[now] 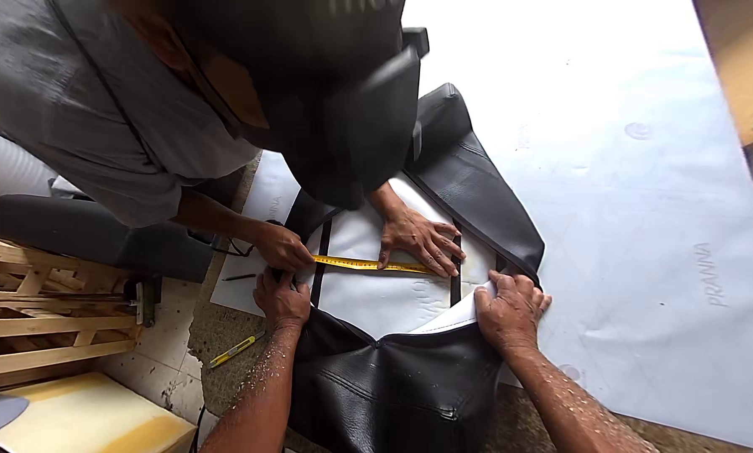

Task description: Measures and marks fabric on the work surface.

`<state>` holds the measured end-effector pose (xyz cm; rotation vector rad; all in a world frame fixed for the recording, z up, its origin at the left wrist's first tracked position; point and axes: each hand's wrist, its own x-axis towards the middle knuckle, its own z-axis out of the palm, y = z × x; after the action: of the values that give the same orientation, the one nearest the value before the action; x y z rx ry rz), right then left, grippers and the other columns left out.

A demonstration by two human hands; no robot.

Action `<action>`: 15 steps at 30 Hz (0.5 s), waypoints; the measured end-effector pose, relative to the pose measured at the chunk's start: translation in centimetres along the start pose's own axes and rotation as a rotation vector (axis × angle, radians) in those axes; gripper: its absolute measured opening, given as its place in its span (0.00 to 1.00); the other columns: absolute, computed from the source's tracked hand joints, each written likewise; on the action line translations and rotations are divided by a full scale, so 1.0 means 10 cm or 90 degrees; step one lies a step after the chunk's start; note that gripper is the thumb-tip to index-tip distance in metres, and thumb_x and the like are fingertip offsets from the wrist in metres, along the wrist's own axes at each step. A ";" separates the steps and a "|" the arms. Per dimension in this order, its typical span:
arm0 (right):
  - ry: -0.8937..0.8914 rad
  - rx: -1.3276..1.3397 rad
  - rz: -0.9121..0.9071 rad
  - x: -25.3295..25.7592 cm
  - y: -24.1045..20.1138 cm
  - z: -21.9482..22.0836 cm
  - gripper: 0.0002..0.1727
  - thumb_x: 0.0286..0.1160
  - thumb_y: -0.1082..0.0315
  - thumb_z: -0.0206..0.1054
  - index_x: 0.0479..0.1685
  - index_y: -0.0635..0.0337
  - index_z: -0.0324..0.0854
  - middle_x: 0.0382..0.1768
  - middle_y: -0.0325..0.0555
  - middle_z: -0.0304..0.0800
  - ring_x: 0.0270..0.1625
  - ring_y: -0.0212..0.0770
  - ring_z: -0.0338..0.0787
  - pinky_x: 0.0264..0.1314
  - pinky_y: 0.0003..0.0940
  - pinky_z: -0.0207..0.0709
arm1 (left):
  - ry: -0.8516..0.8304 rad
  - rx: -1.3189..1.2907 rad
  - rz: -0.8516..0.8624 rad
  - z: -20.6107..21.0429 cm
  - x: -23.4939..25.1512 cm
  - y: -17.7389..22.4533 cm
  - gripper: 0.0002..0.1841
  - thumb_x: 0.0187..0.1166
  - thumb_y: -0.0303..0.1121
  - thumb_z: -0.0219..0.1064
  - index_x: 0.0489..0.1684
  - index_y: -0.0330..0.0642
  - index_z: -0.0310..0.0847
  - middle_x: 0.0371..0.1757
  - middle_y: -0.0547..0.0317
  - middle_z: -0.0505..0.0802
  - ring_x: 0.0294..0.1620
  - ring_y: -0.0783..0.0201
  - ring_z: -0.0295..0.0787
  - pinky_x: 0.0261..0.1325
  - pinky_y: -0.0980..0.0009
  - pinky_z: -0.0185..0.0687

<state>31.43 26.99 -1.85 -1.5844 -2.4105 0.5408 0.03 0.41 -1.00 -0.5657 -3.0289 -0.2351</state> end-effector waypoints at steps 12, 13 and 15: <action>0.014 -0.004 -0.012 -0.01 0.00 0.00 0.30 0.77 0.48 0.51 0.68 0.54 0.86 0.72 0.65 0.78 0.75 0.71 0.74 0.82 0.76 0.47 | -0.003 -0.028 0.017 -0.03 -0.02 -0.01 0.20 0.73 0.44 0.63 0.63 0.66 0.90 0.85 0.46 0.75 0.85 0.37 0.65 0.81 0.34 0.57; 0.016 -0.003 -0.014 -0.01 0.00 0.00 0.30 0.77 0.48 0.51 0.67 0.55 0.86 0.72 0.66 0.78 0.75 0.71 0.74 0.82 0.76 0.48 | 0.000 -0.028 0.017 -0.02 -0.01 -0.01 0.20 0.73 0.44 0.63 0.63 0.66 0.90 0.85 0.46 0.75 0.85 0.37 0.65 0.81 0.34 0.57; 0.015 -0.008 -0.014 -0.01 0.01 0.01 0.30 0.76 0.48 0.51 0.67 0.54 0.86 0.72 0.65 0.78 0.75 0.70 0.74 0.82 0.76 0.48 | 0.011 -0.024 0.020 0.00 -0.01 -0.01 0.20 0.73 0.44 0.62 0.62 0.68 0.91 0.85 0.47 0.76 0.85 0.38 0.66 0.80 0.34 0.58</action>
<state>31.53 26.95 -1.99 -1.5592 -2.4143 0.5016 0.13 0.27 -0.98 -0.6099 -3.0029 -0.2956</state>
